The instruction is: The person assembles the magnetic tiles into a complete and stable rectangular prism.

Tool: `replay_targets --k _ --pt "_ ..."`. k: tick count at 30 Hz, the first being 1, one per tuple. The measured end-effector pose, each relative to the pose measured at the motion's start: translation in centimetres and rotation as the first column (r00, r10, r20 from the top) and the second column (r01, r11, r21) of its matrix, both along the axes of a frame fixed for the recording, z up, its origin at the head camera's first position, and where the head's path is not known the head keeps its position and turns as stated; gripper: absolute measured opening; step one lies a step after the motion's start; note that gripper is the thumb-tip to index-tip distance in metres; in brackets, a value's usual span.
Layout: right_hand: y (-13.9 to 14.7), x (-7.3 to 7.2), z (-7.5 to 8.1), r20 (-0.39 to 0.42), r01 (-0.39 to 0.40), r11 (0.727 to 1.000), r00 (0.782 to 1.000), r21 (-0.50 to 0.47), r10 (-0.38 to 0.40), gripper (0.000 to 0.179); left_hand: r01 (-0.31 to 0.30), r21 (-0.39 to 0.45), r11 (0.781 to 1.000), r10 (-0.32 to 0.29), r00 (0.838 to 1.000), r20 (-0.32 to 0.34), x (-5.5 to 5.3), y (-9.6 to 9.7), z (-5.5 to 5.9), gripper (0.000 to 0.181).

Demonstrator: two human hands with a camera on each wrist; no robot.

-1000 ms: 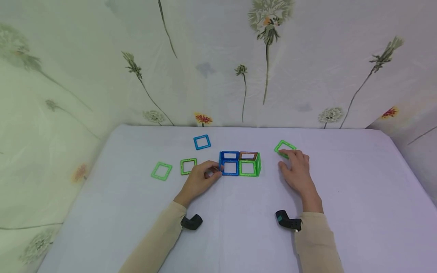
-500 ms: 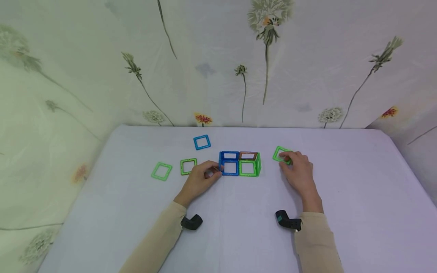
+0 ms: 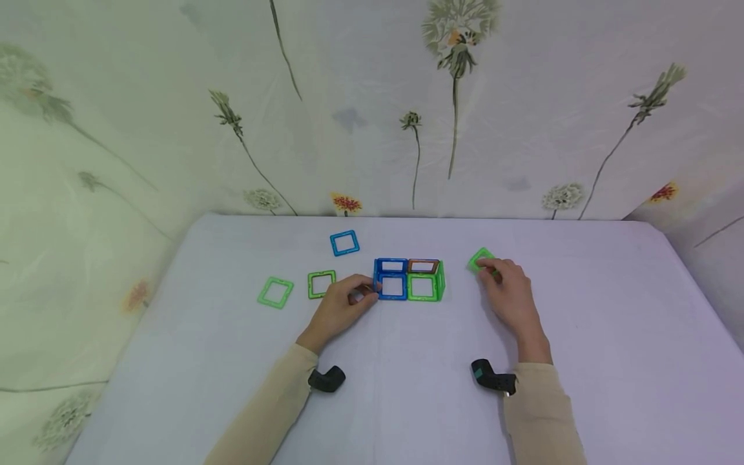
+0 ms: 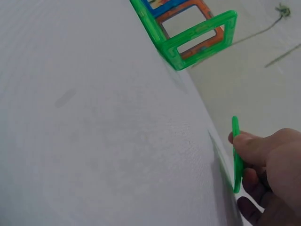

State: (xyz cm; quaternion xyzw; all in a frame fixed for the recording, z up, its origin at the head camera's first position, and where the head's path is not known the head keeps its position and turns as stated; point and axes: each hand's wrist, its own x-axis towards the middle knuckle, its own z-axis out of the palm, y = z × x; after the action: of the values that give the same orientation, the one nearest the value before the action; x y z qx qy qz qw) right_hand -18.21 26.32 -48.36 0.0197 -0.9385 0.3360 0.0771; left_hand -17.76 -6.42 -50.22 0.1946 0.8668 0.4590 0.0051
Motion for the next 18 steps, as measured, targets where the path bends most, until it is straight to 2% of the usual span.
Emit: replay_targets --k 4,11,18 --pt "0.04 -0.04 0.05 -0.053 0.008 1.0 0.999 -0.023 -0.009 0.029 -0.001 0.001 1.0 0.001 1.0 -0.002 0.04 -0.02 0.07 0.022" --pt "0.18 -0.14 0.14 -0.035 0.098 0.992 0.994 -0.085 -0.101 0.037 0.0 -0.002 1.0 0.0 1.0 0.006 0.08 -0.01 0.21 0.023" --pt "0.36 -0.26 0.64 -0.018 0.207 0.947 0.976 -0.245 -0.218 0.042 0.003 0.004 1.0 -0.003 1.0 0.003 0.06 -0.03 0.13 0.023"
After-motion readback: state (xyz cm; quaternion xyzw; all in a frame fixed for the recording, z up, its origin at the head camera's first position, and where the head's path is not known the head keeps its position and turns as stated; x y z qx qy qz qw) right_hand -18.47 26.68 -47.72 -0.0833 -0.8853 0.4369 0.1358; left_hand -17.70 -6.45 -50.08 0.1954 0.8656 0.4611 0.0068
